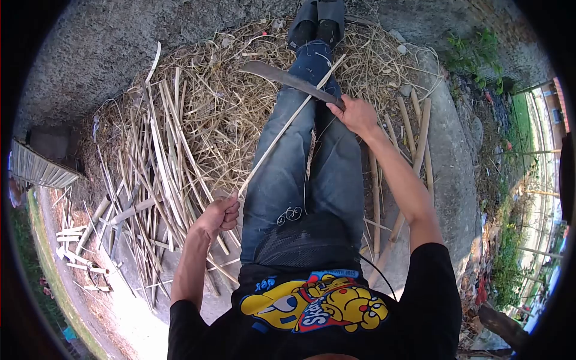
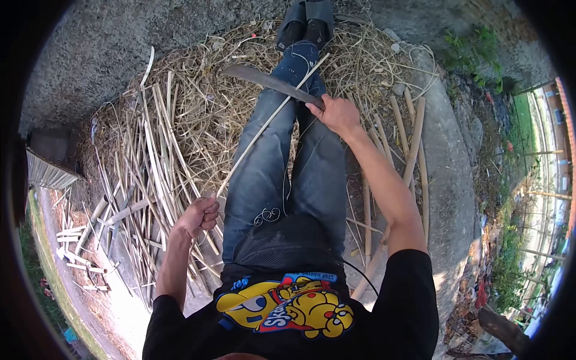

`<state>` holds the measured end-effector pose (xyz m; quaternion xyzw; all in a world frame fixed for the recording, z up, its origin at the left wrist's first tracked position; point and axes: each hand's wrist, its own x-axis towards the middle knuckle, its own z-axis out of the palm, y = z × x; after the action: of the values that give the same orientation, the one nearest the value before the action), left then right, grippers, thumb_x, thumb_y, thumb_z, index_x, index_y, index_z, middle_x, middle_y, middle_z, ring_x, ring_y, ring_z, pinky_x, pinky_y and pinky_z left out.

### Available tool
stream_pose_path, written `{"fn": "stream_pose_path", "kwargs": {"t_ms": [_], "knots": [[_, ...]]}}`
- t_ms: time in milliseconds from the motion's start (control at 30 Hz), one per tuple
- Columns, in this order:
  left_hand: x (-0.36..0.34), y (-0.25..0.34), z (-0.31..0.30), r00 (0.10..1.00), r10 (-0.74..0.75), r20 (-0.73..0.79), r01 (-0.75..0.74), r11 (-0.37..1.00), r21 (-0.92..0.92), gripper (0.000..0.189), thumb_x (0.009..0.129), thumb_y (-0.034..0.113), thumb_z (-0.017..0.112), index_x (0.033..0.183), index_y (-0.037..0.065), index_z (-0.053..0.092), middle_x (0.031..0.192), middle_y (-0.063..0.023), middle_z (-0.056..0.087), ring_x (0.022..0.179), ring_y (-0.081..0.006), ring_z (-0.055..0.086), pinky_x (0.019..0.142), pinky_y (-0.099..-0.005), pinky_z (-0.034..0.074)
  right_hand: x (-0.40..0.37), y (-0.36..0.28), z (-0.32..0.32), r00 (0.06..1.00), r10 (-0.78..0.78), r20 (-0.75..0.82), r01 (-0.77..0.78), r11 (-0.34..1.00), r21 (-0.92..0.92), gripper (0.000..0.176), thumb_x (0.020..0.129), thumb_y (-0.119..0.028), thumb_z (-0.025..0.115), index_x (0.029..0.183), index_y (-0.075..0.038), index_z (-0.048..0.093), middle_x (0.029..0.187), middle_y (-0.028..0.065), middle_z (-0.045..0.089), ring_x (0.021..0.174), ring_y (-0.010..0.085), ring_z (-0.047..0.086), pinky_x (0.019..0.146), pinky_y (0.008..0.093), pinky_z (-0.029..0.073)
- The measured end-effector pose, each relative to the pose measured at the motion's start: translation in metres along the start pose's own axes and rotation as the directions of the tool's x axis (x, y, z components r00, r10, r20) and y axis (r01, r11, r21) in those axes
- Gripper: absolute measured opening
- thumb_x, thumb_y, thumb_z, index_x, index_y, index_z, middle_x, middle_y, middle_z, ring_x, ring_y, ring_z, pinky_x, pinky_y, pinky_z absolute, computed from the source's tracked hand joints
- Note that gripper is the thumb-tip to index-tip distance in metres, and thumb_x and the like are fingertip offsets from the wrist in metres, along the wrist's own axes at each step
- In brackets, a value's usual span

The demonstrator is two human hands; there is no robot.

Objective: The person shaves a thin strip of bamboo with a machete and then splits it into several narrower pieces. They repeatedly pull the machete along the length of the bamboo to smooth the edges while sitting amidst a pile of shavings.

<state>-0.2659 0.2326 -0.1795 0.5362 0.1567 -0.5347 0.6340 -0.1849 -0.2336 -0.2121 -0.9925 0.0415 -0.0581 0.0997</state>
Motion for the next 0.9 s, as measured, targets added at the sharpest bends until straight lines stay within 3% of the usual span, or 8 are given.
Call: {"fn": "stream_pose_path", "kwargs": {"t_ms": [233, 300, 400, 467, 567, 667, 767, 900], "knots": [[-0.017, 0.004, -0.004, 1.000, -0.018, 0.014, 0.018, 1.000, -0.012, 0.053, 0.109, 0.042, 0.046, 0.064, 0.017, 0.034, 0.054, 0.0061, 0.025, 0.044, -0.0078, 0.018, 0.041, -0.0279, 0.015, 0.022, 0.014, 0.014, 0.993, -0.075, -0.086, 0.071, 0.996, -0.050, 0.070, 0.095, -0.072, 0.046, 0.096, -0.005, 0.066, 0.079, 0.0211, 0.072, 0.078, 0.0424, 0.071, 0.069, 0.0528, 0.057], [-0.051, -0.035, -0.054, 0.999, -0.030, 0.015, 0.030, 0.998, 0.046, 0.054, 0.110, 0.039, 0.046, 0.062, 0.017, 0.034, 0.054, 0.0060, 0.026, 0.043, -0.0083, 0.020, 0.041, -0.0282, 0.016, 0.040, 0.034, 0.005, 0.952, 0.304, -0.037, -0.304, 0.953, 0.003, 0.073, 0.097, -0.070, 0.044, 0.100, -0.001, 0.070, 0.088, 0.0261, 0.072, 0.087, 0.0452, 0.071, 0.079, 0.0544, 0.056], [-0.133, -0.104, -0.131, 0.991, -0.116, -0.062, 0.121, 0.990, 0.068, 0.055, 0.107, 0.041, 0.051, 0.060, 0.015, 0.040, 0.055, 0.0059, 0.030, 0.045, -0.0076, 0.024, 0.044, -0.0276, 0.017, 0.051, 0.139, 0.008, 0.727, 0.679, -0.109, -0.656, 0.732, 0.183, 0.079, 0.100, -0.065, 0.041, 0.100, 0.007, 0.074, 0.101, 0.0346, 0.069, 0.098, 0.0497, 0.068, 0.090, 0.0537, 0.053], [-0.148, -0.128, -0.131, 0.994, -0.074, -0.082, 0.077, 0.996, 0.038, 0.055, 0.107, 0.039, 0.051, 0.060, 0.014, 0.041, 0.055, 0.0054, 0.031, 0.046, -0.0077, 0.025, 0.045, -0.0277, 0.017, 0.045, 0.192, 0.019, 0.731, 0.653, -0.198, -0.625, 0.757, 0.191, 0.079, 0.099, -0.066, 0.041, 0.096, 0.007, 0.074, 0.100, 0.0338, 0.070, 0.097, 0.0504, 0.067, 0.089, 0.0530, 0.052], [-0.114, -0.110, -0.100, 0.981, -0.036, -0.191, 0.071, 0.981, 0.182, 0.055, 0.107, 0.039, 0.049, 0.060, 0.012, 0.043, 0.054, 0.0040, 0.034, 0.047, -0.0088, 0.027, 0.046, -0.0286, 0.019, 0.028, 0.161, -0.001, 0.758, 0.604, -0.246, -0.538, 0.793, 0.286, 0.078, 0.100, -0.064, 0.044, 0.091, 0.007, 0.073, 0.095, 0.0343, 0.069, 0.095, 0.0505, 0.067, 0.087, 0.0509, 0.052], [-0.062, -0.092, -0.090, 0.989, 0.067, -0.132, -0.024, 0.952, 0.304, 0.056, 0.108, 0.040, 0.047, 0.061, 0.011, 0.047, 0.054, 0.0033, 0.039, 0.048, -0.0097, 0.032, 0.047, -0.0287, 0.025, 0.012, 0.116, -0.007, 0.833, 0.509, -0.218, -0.391, 0.819, 0.419, 0.073, 0.100, -0.062, 0.048, 0.085, 0.006, 0.072, 0.083, 0.0312, 0.068, 0.088, 0.0494, 0.067, 0.082, 0.0491, 0.051], [-0.026, -0.079, -0.090, 0.967, 0.209, -0.144, -0.105, 0.846, 0.523, 0.057, 0.109, 0.039, 0.046, 0.061, 0.008, 0.049, 0.054, 0.0025, 0.041, 0.049, -0.0115, 0.037, 0.048, -0.0318, 0.030, 0.000, 0.066, -0.016, 0.920, 0.333, -0.206, -0.233, 0.888, 0.396, 0.071, 0.099, -0.062, 0.052, 0.076, 0.003, 0.067, 0.069, 0.0245, 0.065, 0.075, 0.0459, 0.067, 0.070, 0.0499, 0.051], [-0.012, -0.059, -0.067, 0.824, 0.542, -0.166, -0.168, 0.512, 0.842, 0.057, 0.109, 0.037, 0.046, 0.065, 0.002, 0.055, 0.054, -0.0092, 0.049, 0.049, -0.0225, 0.047, 0.052, -0.0389, 0.038, -0.023, -0.001, -0.024, 0.986, 0.166, -0.029, -0.157, 0.967, 0.200, 0.068, 0.098, -0.064, 0.050, 0.084, 0.001, 0.067, 0.070, 0.0231, 0.068, 0.072, 0.0443, 0.069, 0.066, 0.0512, 0.055]]}}
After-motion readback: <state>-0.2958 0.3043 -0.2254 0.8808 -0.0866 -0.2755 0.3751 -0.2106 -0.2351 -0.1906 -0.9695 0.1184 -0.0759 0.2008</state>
